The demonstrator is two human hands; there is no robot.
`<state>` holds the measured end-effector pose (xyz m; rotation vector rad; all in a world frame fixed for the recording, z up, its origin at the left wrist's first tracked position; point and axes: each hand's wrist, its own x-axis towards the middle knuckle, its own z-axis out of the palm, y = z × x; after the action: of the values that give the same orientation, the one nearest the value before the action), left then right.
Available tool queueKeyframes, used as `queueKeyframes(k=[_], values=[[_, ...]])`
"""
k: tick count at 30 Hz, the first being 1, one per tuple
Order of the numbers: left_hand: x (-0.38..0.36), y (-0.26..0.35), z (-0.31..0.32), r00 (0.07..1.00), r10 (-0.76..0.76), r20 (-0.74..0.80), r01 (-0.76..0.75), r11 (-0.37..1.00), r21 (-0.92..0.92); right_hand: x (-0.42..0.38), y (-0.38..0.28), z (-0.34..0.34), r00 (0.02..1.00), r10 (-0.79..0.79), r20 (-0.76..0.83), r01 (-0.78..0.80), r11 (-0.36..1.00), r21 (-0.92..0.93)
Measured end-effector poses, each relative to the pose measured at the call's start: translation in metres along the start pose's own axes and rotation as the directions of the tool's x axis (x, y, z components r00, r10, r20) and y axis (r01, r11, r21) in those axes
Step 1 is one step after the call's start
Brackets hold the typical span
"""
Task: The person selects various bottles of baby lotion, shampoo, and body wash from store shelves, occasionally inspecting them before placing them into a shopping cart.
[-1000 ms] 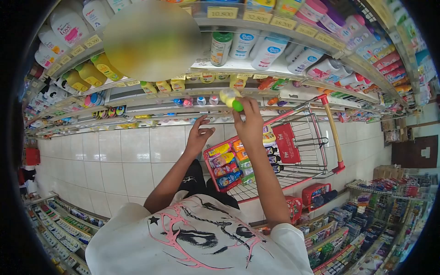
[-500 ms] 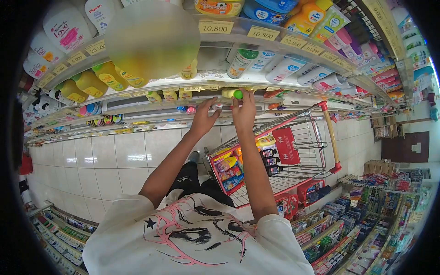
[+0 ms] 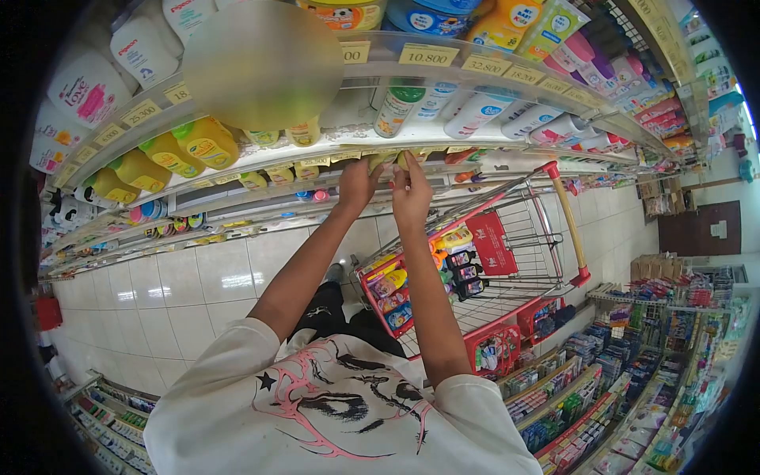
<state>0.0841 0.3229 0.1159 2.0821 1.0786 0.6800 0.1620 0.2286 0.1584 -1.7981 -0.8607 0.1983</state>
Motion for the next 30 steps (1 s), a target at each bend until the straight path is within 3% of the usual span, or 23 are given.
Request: queueKeyframes(k=[2,3,5,7,13,15,18,19,20,21,23,25,27,30], values=[[-0.001,0.003,0.003,0.999,-0.010,-0.051,0.013,0.998,0.065,-0.020,-0.005,-0.012,0.997,-0.034,-0.070,0.046,0.982,0.185],[-0.001,0.001,0.007,0.999,-0.007,-0.045,0.009,0.998,0.064,-0.033,-0.001,-0.023,0.997,-0.030,-0.076,0.043,0.982,0.182],[-0.001,-0.006,0.016,0.987,0.068,-0.145,-0.060,0.996,0.059,-0.065,0.013,-0.052,0.992,0.093,0.085,-0.092,0.996,-0.012],[0.001,-0.009,0.015,0.995,0.043,-0.085,-0.041,0.999,0.027,-0.105,0.044,-0.077,0.989,0.112,0.100,-0.103,0.990,-0.096],[0.013,-0.030,0.017,0.994,0.106,0.026,-0.106,0.994,-0.016,-0.204,0.101,-0.148,0.921,0.389,-0.010,-0.390,0.920,-0.036],[0.015,-0.032,0.019,0.994,0.103,0.025,-0.100,0.989,-0.105,-0.226,0.122,-0.164,0.886,0.458,-0.074,-0.459,0.889,0.004],[0.011,-0.030,0.016,0.988,0.156,0.005,-0.155,0.986,-0.057,-0.248,0.139,-0.178,0.814,0.573,-0.096,-0.576,0.817,-0.001],[0.009,-0.022,0.010,0.985,0.173,-0.010,-0.174,0.982,-0.070,-0.252,0.144,-0.179,0.804,0.585,-0.105,-0.588,0.809,0.010],[0.006,-0.014,0.004,0.993,0.075,0.096,-0.066,0.994,-0.089,-0.255,0.149,-0.180,0.787,0.609,-0.100,-0.608,0.793,0.041],[0.002,-0.015,0.007,0.990,0.081,0.116,-0.073,0.994,-0.078,-0.260,0.156,-0.180,0.768,0.633,-0.095,-0.629,0.774,0.074],[-0.006,-0.019,0.012,0.986,0.166,-0.027,-0.167,0.986,-0.029,-0.278,0.196,-0.177,0.801,0.593,-0.084,-0.581,0.803,0.130],[-0.022,-0.012,0.009,0.987,0.163,0.010,-0.163,0.986,-0.030,-0.281,0.207,-0.174,0.818,0.572,-0.067,-0.564,0.819,0.108],[-0.045,0.004,0.001,0.957,0.271,-0.107,-0.274,0.962,-0.016,-0.282,0.220,-0.167,0.703,0.711,-0.026,-0.698,0.696,0.169],[-0.107,-0.002,-0.004,0.969,0.247,0.021,-0.248,0.968,0.046,-0.288,0.275,-0.154,0.579,0.814,0.052,-0.808,0.563,0.177]])
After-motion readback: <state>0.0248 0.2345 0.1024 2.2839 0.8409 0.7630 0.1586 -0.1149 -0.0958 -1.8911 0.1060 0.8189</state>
